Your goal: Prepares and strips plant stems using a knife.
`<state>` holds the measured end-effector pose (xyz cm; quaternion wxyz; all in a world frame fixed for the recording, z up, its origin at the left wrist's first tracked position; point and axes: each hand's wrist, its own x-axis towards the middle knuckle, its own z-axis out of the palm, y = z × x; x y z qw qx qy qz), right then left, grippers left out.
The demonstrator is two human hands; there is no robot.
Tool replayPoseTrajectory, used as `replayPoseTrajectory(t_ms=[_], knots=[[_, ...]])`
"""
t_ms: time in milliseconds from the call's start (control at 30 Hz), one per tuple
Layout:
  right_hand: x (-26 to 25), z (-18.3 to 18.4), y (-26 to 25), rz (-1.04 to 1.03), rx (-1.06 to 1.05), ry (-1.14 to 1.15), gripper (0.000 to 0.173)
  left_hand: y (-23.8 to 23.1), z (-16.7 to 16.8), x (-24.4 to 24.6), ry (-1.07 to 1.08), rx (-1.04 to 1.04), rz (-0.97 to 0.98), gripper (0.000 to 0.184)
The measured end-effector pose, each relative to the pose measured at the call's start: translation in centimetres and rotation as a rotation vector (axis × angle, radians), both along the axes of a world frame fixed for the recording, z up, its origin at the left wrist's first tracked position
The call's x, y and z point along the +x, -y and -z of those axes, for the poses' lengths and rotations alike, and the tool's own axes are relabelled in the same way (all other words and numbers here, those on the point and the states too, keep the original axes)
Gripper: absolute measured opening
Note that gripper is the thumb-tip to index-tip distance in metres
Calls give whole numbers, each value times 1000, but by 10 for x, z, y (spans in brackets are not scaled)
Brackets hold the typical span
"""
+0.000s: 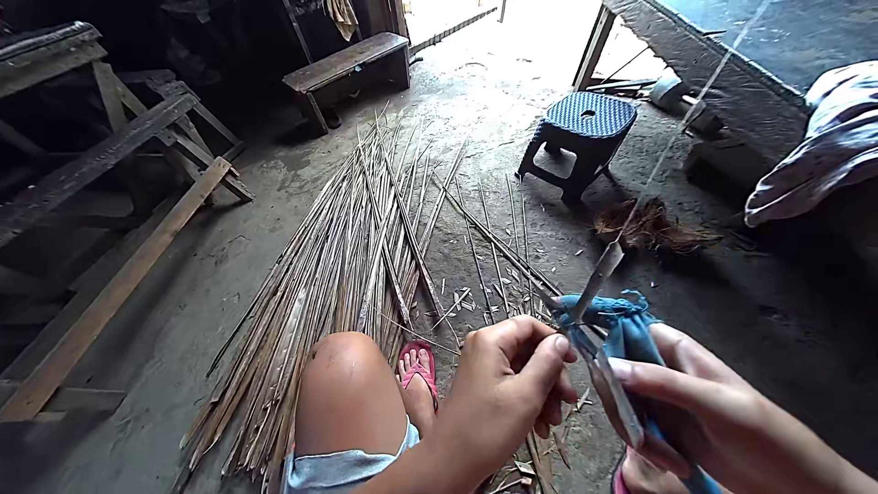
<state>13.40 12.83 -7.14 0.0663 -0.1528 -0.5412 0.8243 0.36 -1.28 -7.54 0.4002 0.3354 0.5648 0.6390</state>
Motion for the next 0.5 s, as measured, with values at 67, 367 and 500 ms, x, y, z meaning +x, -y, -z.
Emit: replayPoseTrajectory(t_ms=[67, 367, 500], knots=[[-2, 5, 0, -12, -8, -44, 22, 0, -3, 3, 24, 10, -6, 17], [-8, 21, -12, -193, -29, -234, 22, 3, -10, 6, 153, 25, 46, 17], [-12, 25, -15, -222, -32, -265, 40, 5, -10, 5, 147, 13, 54, 18]])
